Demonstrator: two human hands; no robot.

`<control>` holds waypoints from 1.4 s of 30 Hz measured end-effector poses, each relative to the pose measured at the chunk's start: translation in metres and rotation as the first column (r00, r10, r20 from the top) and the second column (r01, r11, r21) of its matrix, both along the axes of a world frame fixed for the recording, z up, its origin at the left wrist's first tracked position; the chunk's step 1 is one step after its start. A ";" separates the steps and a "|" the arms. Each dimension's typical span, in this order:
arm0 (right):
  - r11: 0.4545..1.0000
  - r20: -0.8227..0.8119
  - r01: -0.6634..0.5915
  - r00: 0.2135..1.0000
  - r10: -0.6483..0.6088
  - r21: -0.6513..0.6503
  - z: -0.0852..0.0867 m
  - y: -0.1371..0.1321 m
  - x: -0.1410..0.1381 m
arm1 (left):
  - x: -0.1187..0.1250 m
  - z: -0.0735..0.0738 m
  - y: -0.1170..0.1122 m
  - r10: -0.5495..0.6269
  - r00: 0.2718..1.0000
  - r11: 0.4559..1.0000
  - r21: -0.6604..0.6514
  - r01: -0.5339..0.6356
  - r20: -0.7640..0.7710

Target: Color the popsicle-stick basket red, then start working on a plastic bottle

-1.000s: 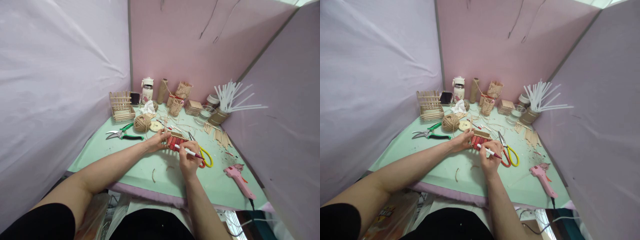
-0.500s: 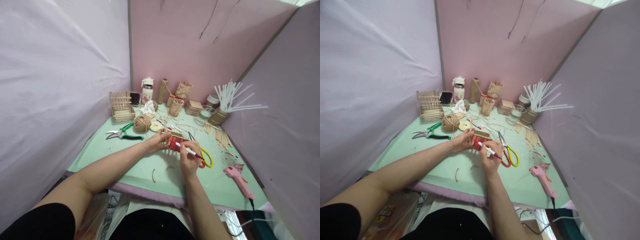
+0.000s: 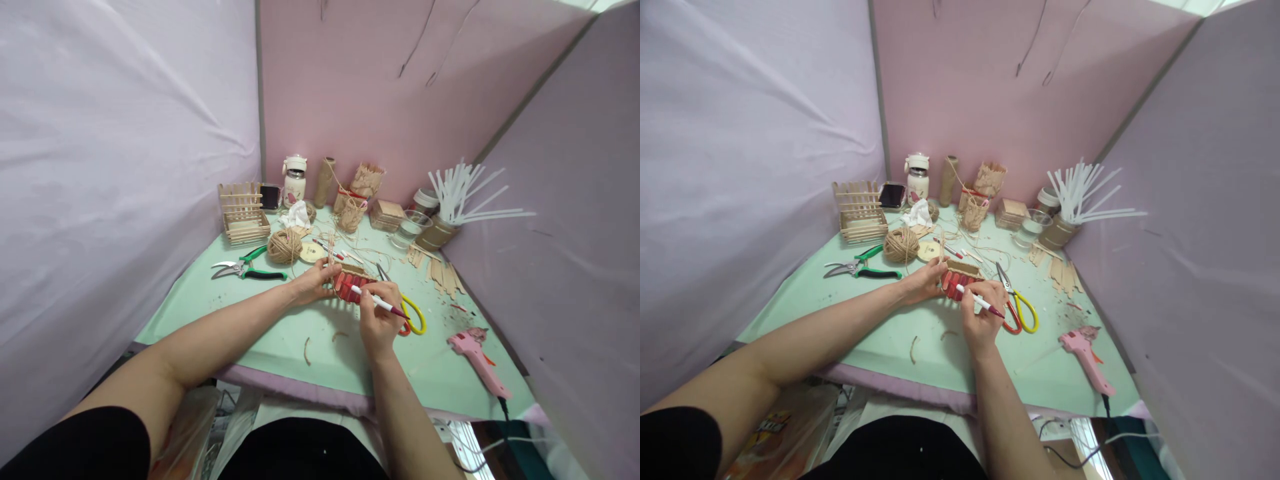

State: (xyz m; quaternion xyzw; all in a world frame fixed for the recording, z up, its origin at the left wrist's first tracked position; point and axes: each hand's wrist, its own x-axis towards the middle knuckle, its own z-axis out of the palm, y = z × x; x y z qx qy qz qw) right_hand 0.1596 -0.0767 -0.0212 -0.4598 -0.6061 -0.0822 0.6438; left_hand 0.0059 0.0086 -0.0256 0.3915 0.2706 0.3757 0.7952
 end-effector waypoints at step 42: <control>0.999 0.053 -0.052 0.997 0.052 0.007 0.002 -0.001 0.002 | 0.000 -0.005 0.004 -0.012 1.000 1.000 0.015 0.013 -0.008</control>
